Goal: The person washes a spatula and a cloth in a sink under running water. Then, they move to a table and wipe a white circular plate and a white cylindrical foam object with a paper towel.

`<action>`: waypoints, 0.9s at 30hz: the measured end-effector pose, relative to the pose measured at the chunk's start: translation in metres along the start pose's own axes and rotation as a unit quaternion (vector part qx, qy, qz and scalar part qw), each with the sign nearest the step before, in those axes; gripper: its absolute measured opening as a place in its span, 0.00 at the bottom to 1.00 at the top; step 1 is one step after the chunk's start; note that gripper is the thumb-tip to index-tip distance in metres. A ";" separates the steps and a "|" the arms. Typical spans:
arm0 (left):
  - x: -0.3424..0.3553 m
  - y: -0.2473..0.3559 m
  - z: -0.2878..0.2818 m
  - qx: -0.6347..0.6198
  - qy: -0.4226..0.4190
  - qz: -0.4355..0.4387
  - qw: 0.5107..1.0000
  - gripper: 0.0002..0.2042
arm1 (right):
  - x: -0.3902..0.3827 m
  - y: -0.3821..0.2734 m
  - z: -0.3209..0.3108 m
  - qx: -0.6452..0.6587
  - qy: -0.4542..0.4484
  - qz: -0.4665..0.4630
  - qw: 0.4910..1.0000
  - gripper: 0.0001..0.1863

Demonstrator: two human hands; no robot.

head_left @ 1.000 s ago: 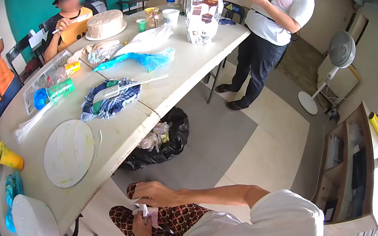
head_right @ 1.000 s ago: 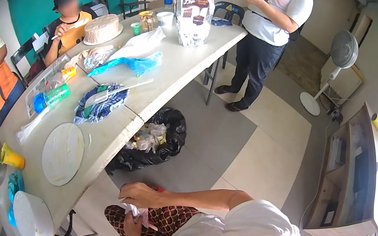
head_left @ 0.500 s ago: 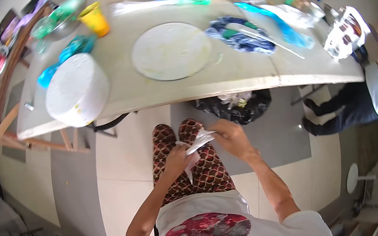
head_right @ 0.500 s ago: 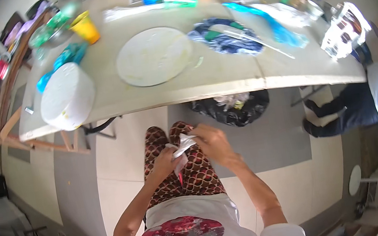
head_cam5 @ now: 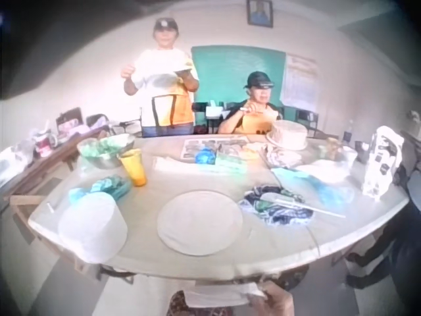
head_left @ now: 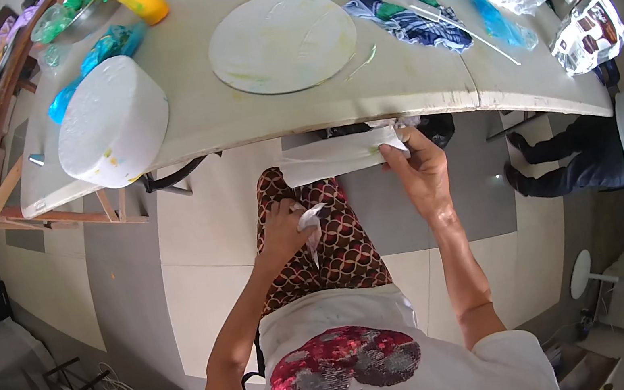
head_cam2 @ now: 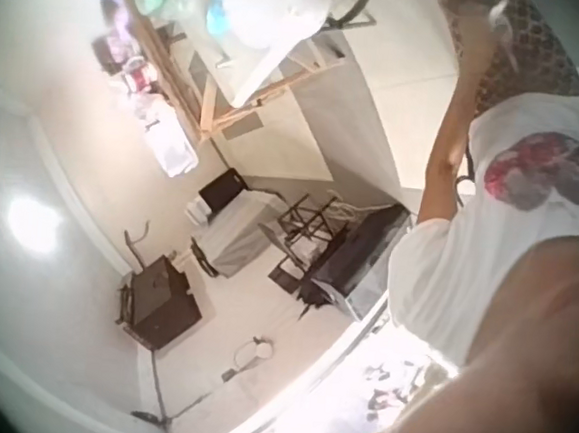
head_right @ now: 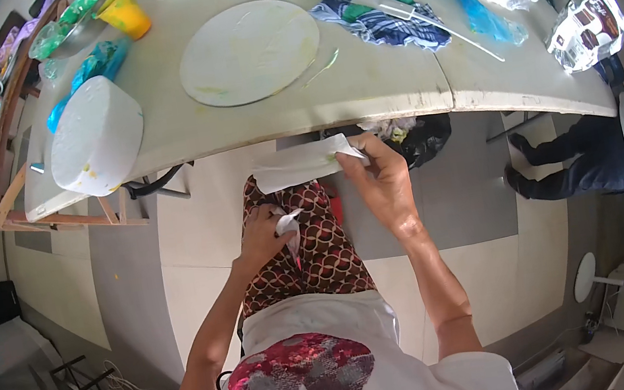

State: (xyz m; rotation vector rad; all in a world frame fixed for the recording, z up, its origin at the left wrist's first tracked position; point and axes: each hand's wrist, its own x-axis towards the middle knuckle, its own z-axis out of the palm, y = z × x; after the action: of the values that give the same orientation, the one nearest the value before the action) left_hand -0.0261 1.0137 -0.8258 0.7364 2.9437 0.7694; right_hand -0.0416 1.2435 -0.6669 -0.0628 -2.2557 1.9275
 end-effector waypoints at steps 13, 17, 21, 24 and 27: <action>0.046 0.111 -0.165 -0.435 0.084 0.024 0.896 0.26 | -0.002 -0.056 0.007 0.139 -0.261 -0.062 0.953 0.08; 0.049 0.106 -0.172 -0.454 0.039 -0.021 0.890 0.12 | 0.005 -0.055 0.003 0.148 -0.178 -0.080 0.969 0.08; 0.053 0.106 -0.196 -0.486 0.030 -0.024 0.873 0.06 | 0.015 -0.068 -0.009 0.209 -0.191 0.004 0.959 0.07; 0.062 0.114 -0.215 -0.468 0.046 -0.008 0.882 0.06 | 0.028 -0.086 -0.017 0.222 -0.180 0.016 0.958 0.07; 0.089 0.115 -0.227 -0.406 0.082 0.005 0.910 0.06 | 0.056 -0.098 -0.022 0.164 -0.075 -0.010 0.984 0.10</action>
State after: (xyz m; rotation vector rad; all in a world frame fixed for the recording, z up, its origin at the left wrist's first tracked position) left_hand -0.0836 1.0377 -0.5637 0.6092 2.3399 1.9355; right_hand -0.0852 1.2569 -0.5619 0.1514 -1.9784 2.3343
